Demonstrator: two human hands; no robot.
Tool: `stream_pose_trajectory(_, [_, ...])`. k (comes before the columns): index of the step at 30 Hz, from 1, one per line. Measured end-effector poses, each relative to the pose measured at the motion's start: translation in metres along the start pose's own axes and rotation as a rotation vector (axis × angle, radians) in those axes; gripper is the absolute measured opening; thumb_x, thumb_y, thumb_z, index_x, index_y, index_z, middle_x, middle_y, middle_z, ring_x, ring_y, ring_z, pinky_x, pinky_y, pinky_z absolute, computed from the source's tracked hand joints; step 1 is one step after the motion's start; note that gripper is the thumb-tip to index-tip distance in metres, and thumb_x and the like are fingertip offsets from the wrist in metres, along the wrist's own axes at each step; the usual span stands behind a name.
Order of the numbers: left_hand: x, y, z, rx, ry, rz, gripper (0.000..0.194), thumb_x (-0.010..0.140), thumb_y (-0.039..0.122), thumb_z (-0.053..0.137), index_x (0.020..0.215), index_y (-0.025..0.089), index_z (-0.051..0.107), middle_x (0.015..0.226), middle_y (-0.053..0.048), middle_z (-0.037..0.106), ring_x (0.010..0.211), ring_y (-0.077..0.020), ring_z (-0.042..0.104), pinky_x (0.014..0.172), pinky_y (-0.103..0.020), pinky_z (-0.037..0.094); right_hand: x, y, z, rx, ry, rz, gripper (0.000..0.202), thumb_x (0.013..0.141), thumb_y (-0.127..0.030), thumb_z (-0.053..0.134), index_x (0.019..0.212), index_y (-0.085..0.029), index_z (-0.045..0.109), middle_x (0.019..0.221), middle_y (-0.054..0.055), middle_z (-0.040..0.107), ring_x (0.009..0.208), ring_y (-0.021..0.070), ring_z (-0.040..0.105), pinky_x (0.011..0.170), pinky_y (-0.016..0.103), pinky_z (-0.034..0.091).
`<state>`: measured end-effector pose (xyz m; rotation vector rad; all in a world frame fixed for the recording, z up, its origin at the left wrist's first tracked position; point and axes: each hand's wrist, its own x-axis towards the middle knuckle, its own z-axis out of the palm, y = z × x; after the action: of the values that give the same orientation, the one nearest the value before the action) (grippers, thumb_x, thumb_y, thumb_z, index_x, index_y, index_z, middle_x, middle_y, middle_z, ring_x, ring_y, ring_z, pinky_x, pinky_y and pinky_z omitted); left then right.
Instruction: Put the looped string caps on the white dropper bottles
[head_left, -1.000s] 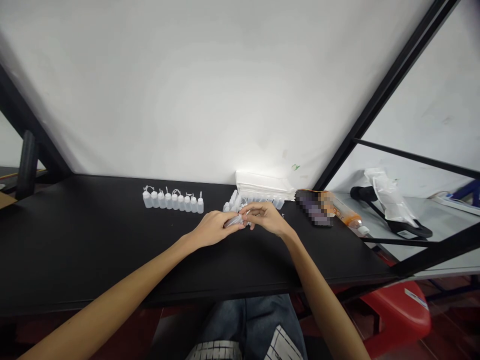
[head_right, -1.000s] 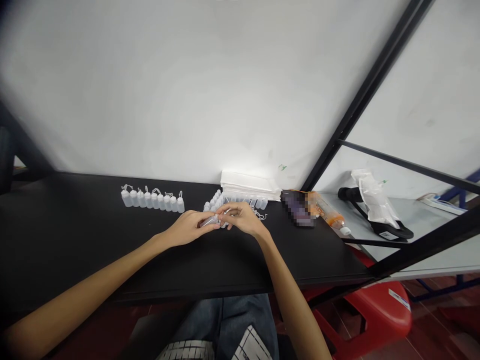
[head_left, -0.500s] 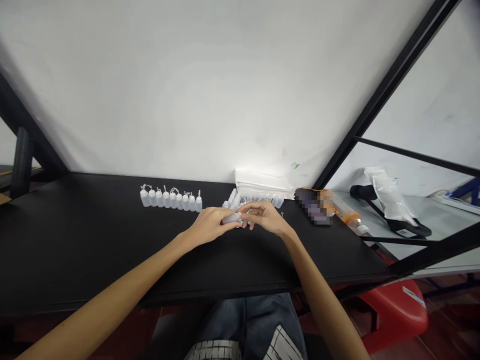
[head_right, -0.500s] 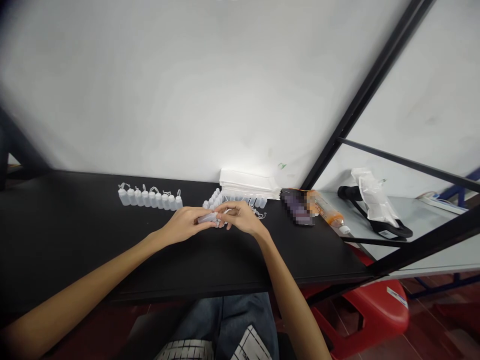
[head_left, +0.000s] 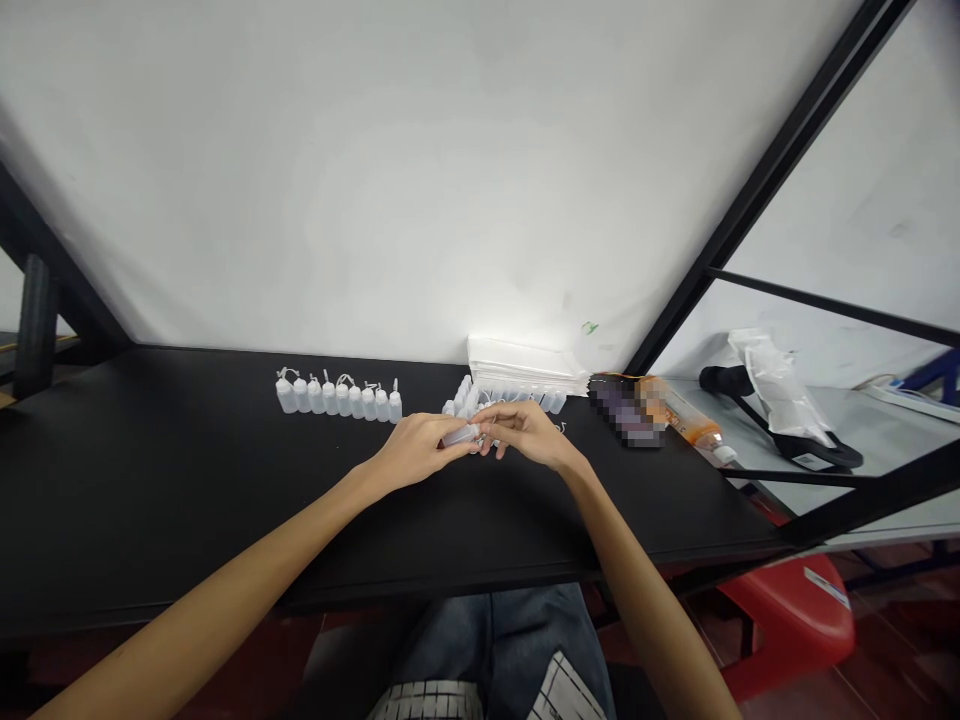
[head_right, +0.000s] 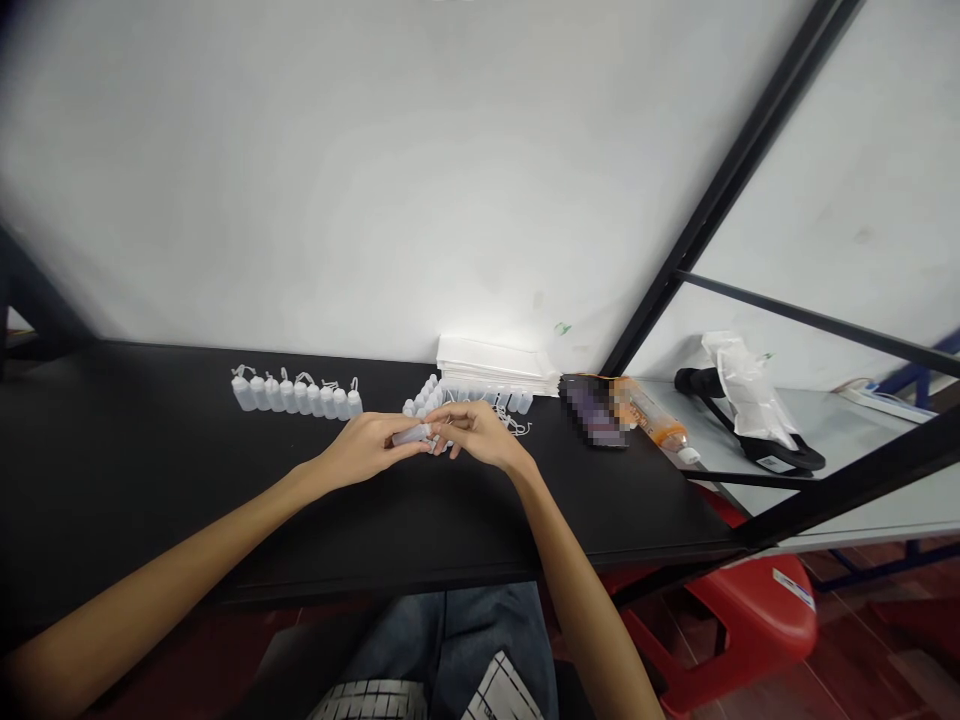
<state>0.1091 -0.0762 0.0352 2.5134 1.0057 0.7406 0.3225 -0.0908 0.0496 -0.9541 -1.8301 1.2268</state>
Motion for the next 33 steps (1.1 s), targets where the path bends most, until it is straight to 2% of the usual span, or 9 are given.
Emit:
stream_pose_trajectory(19, [-0.0009,0.0015,0.0004,0.046,0.01,0.021,0.04,0.092,0.052,0.05,0.105,0.022,0.072,0.076,-0.002,0.069,0.06,-0.0139,0.053,0.057,-0.024,0.031,-0.0001,-0.0027,0.0015,-0.041,0.023,0.017,0.033,0.08,-0.04,0.071,0.099,-0.013,0.072,0.072,0.006,0.07,0.069,0.0187,0.069,0.055,0.027,0.053])
stream_pose_trajectory(26, [-0.0021,0.0066,-0.0042,0.071,0.045,0.046,0.031,0.093,0.035,0.048,0.111,0.023,0.07,0.079,-0.001,0.066,0.06,-0.012,0.051,0.059,-0.023,0.034,0.0019,0.0025,-0.0011,-0.028,0.068,-0.024,0.034,0.079,-0.041,0.071,0.1,-0.014,0.072,0.067,0.005,0.069,0.066,0.0186,0.068,0.053,0.026,0.052])
stream_pose_trajectory(33, [-0.0028,0.0038,-0.0025,0.101,0.081,0.095,0.029,0.093,0.03,0.047,0.106,0.02,0.07,0.076,-0.001,0.063,0.056,-0.0102,0.048,0.055,-0.023,0.033,0.0009,-0.0007,0.0002,-0.018,0.077,-0.032,0.034,0.08,-0.041,0.071,0.099,-0.013,0.072,0.068,0.004,0.068,0.066,0.0176,0.068,0.053,0.025,0.052])
